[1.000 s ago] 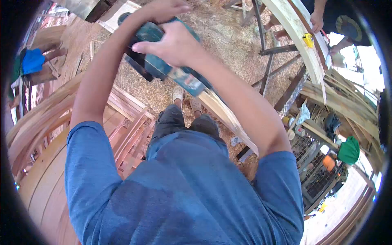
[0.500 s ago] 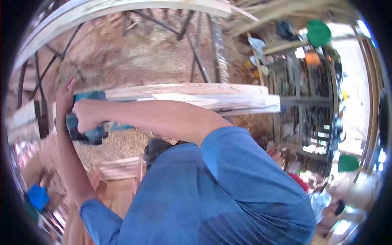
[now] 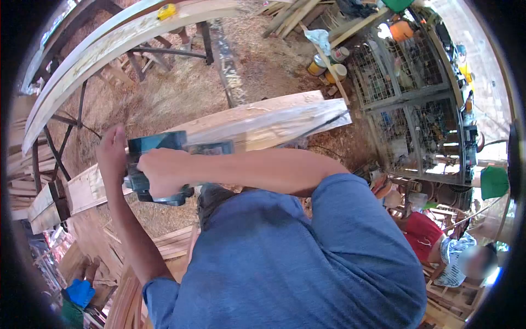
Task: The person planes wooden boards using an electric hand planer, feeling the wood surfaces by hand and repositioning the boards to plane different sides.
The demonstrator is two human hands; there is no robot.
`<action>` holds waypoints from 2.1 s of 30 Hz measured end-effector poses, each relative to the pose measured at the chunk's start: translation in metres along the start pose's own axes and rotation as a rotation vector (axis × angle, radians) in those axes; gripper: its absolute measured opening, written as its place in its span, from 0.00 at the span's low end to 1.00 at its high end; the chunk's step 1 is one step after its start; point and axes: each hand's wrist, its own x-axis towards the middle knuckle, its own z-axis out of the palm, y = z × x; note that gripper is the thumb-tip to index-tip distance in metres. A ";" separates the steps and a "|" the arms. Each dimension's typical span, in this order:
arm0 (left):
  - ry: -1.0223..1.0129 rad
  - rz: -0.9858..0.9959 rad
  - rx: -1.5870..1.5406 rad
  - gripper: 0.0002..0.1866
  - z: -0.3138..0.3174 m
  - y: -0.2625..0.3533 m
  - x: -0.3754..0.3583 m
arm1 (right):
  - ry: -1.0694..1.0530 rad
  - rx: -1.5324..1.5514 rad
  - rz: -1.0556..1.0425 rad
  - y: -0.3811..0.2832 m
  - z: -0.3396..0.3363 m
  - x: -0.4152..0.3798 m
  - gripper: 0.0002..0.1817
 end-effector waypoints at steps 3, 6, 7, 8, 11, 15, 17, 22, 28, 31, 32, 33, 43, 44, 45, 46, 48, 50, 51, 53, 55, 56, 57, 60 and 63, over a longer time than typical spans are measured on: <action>0.012 0.036 0.050 0.22 0.030 0.035 -0.023 | -0.103 -0.017 0.129 0.014 -0.048 -0.057 0.16; -0.052 -0.135 -0.123 0.22 0.059 0.061 -0.036 | -0.159 -0.102 0.161 0.032 -0.080 -0.094 0.19; -0.046 -0.125 -0.164 0.22 0.067 0.069 -0.039 | -0.152 -0.107 0.138 0.036 -0.092 -0.106 0.21; -0.041 -0.112 -0.206 0.22 0.073 0.093 -0.043 | -0.142 -0.112 0.116 0.039 -0.106 -0.121 0.24; -0.090 -0.058 -0.288 0.22 0.097 0.138 -0.046 | -0.112 -0.140 0.105 0.061 -0.125 -0.152 0.32; -0.117 0.007 -0.228 0.22 0.139 0.185 -0.041 | -0.038 0.037 0.071 0.100 -0.161 -0.195 0.35; -0.089 0.070 -0.197 0.22 0.164 0.217 -0.045 | -0.133 0.090 0.220 0.114 -0.186 -0.215 0.34; -0.068 0.116 -0.152 0.17 0.224 0.329 -0.055 | -0.183 0.084 0.363 0.167 -0.250 -0.287 0.28; -0.004 0.123 0.066 0.13 0.318 0.470 -0.059 | -0.065 0.233 0.400 0.265 -0.324 -0.394 0.23; -0.172 0.212 -0.035 0.16 0.353 0.541 -0.037 | -0.136 0.200 0.328 0.308 -0.362 -0.429 0.24; -0.131 0.221 -0.028 0.16 0.374 0.558 -0.031 | -0.180 0.185 0.320 0.317 -0.372 -0.436 0.24; -0.228 0.211 -0.091 0.17 0.376 0.566 -0.025 | -0.207 0.179 0.298 0.325 -0.373 -0.438 0.25; -0.282 0.080 -0.026 0.15 0.420 0.562 0.020 | -0.305 0.132 0.198 0.337 -0.381 -0.404 0.28; -0.317 0.080 -0.027 0.14 0.406 0.556 0.017 | -0.314 0.140 0.191 0.336 -0.379 -0.399 0.27; -0.350 0.079 -0.029 0.14 0.396 0.551 0.015 | -0.323 0.147 0.184 0.334 -0.377 -0.393 0.26; -0.289 0.046 -0.029 0.12 0.391 0.546 0.012 | -0.333 0.154 0.178 0.332 -0.375 -0.387 0.26; -0.271 0.051 -0.041 0.12 0.384 0.536 0.010 | -0.349 0.135 0.176 0.325 -0.371 -0.378 0.24; -0.268 0.027 -0.066 0.12 0.375 0.525 0.011 | -0.341 0.108 0.166 0.318 -0.366 -0.367 0.23; -0.277 -0.002 -0.083 0.12 0.371 0.518 0.011 | -0.327 0.094 0.155 0.318 -0.361 -0.361 0.22; -0.285 -0.038 -0.090 0.12 0.364 0.502 0.013 | -0.313 0.109 0.167 0.310 -0.348 -0.349 0.22; -0.278 -0.050 -0.071 0.12 0.362 0.481 0.017 | -0.312 0.165 0.210 0.293 -0.333 -0.336 0.23; -0.279 -0.040 -0.068 0.12 0.354 0.472 0.017 | -0.271 0.165 0.193 0.287 -0.324 -0.330 0.24; -0.281 -0.031 -0.065 0.12 0.344 0.462 0.015 | -0.284 0.174 0.205 0.278 -0.316 -0.323 0.24; -0.316 -0.033 -0.039 0.13 0.326 0.432 0.017 | -0.320 0.177 0.235 0.254 -0.299 -0.299 0.25; -0.358 -0.024 -0.008 0.13 0.303 0.411 0.017 | -0.315 0.204 0.222 0.241 -0.282 -0.279 0.26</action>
